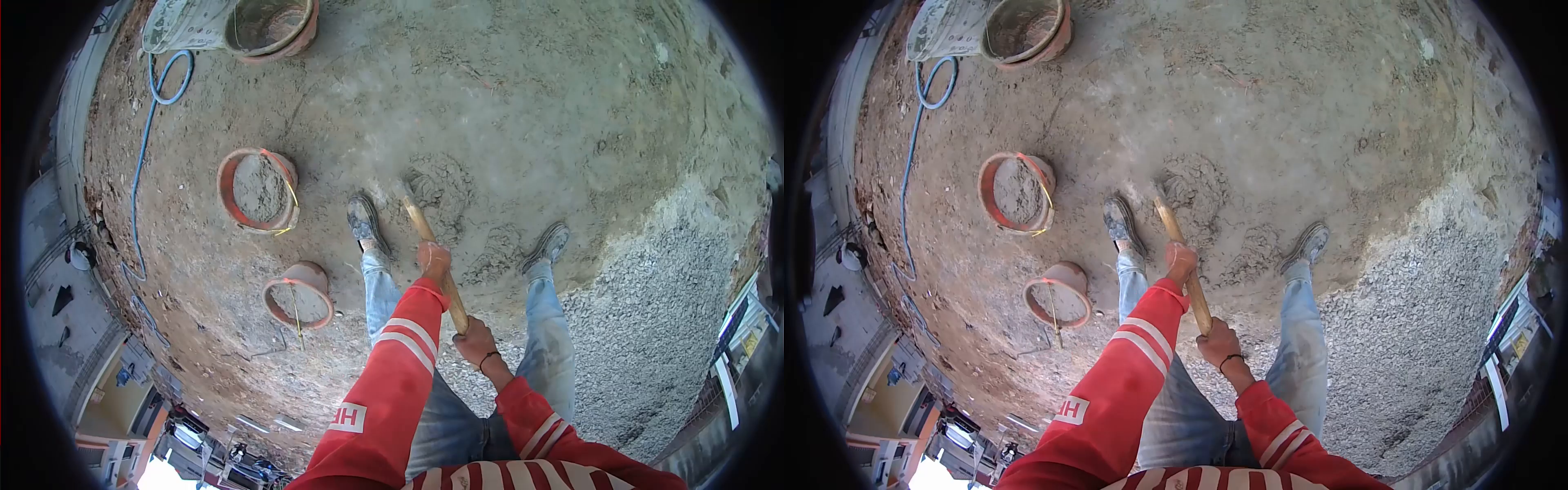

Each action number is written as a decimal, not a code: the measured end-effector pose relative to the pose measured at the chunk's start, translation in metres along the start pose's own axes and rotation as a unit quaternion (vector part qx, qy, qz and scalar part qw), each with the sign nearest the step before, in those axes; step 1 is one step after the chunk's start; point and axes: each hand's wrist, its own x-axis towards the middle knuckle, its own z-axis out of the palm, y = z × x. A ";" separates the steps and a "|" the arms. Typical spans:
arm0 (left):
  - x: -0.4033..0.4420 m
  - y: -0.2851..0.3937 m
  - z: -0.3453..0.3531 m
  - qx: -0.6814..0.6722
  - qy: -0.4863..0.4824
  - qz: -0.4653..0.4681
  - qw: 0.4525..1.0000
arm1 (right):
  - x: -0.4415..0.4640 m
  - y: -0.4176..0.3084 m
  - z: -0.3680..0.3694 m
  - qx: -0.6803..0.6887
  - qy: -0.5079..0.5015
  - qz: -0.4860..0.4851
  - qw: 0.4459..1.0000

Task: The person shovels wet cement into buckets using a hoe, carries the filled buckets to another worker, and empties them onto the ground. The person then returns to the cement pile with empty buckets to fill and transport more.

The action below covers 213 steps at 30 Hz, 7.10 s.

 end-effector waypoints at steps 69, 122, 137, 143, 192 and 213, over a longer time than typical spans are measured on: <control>-0.100 -0.108 0.053 -0.145 -0.123 0.011 0.982 | -0.091 0.097 0.148 0.118 0.036 0.180 0.976; -0.099 -0.077 0.074 -0.120 -0.187 -0.031 0.974 | -0.064 0.118 0.070 0.117 0.032 0.058 0.991; -0.049 -0.142 -0.120 -0.682 -0.393 -0.180 0.591 | -0.183 -0.135 0.133 -0.169 0.076 -0.071 0.980; -0.033 -0.230 -0.283 -0.764 -0.243 -0.168 0.573 | -0.273 -0.186 0.150 -0.210 -0.050 -0.061 0.974; -0.090 -0.181 0.177 -0.430 -0.074 -0.239 0.867 | -0.066 0.143 0.017 -0.285 -0.072 -0.035 0.955; -0.049 -0.113 -0.328 -0.668 -0.139 -0.037 0.730 | -0.222 -0.133 0.109 -0.053 0.082 -0.249 0.964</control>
